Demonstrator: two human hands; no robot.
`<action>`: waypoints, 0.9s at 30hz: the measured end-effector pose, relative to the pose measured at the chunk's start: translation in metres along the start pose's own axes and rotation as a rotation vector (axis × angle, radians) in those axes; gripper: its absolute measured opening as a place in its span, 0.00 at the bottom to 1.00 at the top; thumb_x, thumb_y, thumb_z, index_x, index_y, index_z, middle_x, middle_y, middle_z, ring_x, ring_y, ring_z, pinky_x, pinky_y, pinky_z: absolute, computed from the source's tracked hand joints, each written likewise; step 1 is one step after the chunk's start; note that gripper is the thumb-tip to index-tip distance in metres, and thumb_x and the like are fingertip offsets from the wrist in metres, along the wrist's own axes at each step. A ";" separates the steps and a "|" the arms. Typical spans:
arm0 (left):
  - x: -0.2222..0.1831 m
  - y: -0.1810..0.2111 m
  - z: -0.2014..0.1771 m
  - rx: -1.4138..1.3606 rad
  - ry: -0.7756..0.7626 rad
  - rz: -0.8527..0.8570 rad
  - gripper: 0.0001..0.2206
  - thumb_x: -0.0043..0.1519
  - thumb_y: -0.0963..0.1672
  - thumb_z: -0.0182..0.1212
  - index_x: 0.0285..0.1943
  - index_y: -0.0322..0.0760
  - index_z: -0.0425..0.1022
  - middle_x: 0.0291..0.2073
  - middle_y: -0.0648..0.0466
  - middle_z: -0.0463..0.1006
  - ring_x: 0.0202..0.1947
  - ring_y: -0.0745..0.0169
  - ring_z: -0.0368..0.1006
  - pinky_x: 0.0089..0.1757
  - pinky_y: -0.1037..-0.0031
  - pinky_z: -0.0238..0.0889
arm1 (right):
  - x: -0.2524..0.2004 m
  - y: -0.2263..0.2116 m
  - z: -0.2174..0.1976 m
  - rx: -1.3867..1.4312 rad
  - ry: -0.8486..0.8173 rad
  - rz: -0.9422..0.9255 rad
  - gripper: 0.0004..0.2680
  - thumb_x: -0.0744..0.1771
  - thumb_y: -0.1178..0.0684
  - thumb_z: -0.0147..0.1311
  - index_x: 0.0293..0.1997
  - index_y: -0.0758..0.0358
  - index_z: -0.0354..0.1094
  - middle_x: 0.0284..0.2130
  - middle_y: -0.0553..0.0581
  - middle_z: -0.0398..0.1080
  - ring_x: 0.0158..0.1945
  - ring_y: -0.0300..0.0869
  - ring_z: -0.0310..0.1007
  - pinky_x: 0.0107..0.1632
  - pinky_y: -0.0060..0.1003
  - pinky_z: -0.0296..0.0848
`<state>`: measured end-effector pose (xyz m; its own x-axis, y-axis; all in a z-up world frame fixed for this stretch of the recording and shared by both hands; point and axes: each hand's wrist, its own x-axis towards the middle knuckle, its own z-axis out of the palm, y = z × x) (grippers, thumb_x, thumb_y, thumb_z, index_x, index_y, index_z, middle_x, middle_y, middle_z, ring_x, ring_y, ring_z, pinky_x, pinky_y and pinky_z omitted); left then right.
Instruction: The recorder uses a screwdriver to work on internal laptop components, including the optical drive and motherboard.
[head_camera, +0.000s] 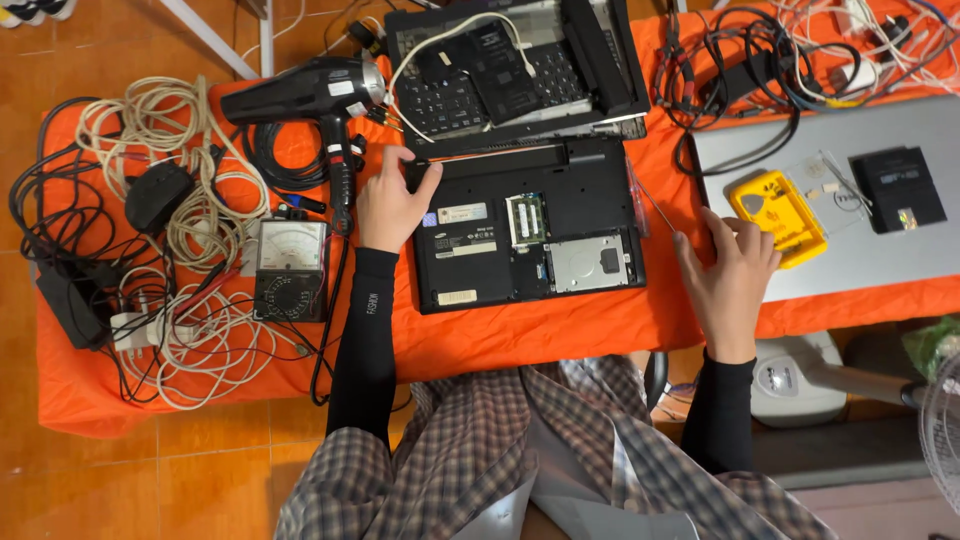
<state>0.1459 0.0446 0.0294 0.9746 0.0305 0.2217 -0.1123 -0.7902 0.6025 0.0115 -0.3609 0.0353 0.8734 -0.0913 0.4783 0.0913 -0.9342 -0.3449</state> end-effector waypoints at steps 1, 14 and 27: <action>0.000 -0.003 0.002 0.041 0.056 0.050 0.19 0.65 0.54 0.64 0.50 0.37 0.70 0.16 0.48 0.72 0.19 0.46 0.74 0.24 0.58 0.63 | -0.006 0.003 0.001 -0.029 -0.003 0.047 0.13 0.70 0.50 0.64 0.59 0.63 0.73 0.49 0.58 0.68 0.53 0.53 0.63 0.58 0.47 0.59; -0.002 -0.011 0.011 0.065 0.020 0.102 0.16 0.71 0.51 0.64 0.53 0.37 0.67 0.23 0.46 0.74 0.28 0.39 0.75 0.32 0.50 0.62 | -0.040 0.003 -0.003 -0.090 0.052 0.182 0.09 0.68 0.51 0.67 0.51 0.59 0.77 0.47 0.58 0.65 0.55 0.51 0.62 0.56 0.47 0.58; -0.050 0.002 0.003 0.007 -0.084 0.056 0.33 0.76 0.48 0.61 0.79 0.22 0.45 0.46 0.32 0.71 0.47 0.42 0.69 0.54 0.58 0.64 | -0.042 0.054 -0.026 0.845 0.369 0.427 0.03 0.75 0.59 0.55 0.53 0.66 0.67 0.47 0.56 0.75 0.43 0.39 0.73 0.47 0.31 0.69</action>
<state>0.0978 0.0394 0.0176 0.9796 -0.0651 0.1899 -0.1662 -0.7934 0.5855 -0.0328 -0.4164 0.0172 0.7231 -0.5944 0.3519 0.2395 -0.2621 -0.9348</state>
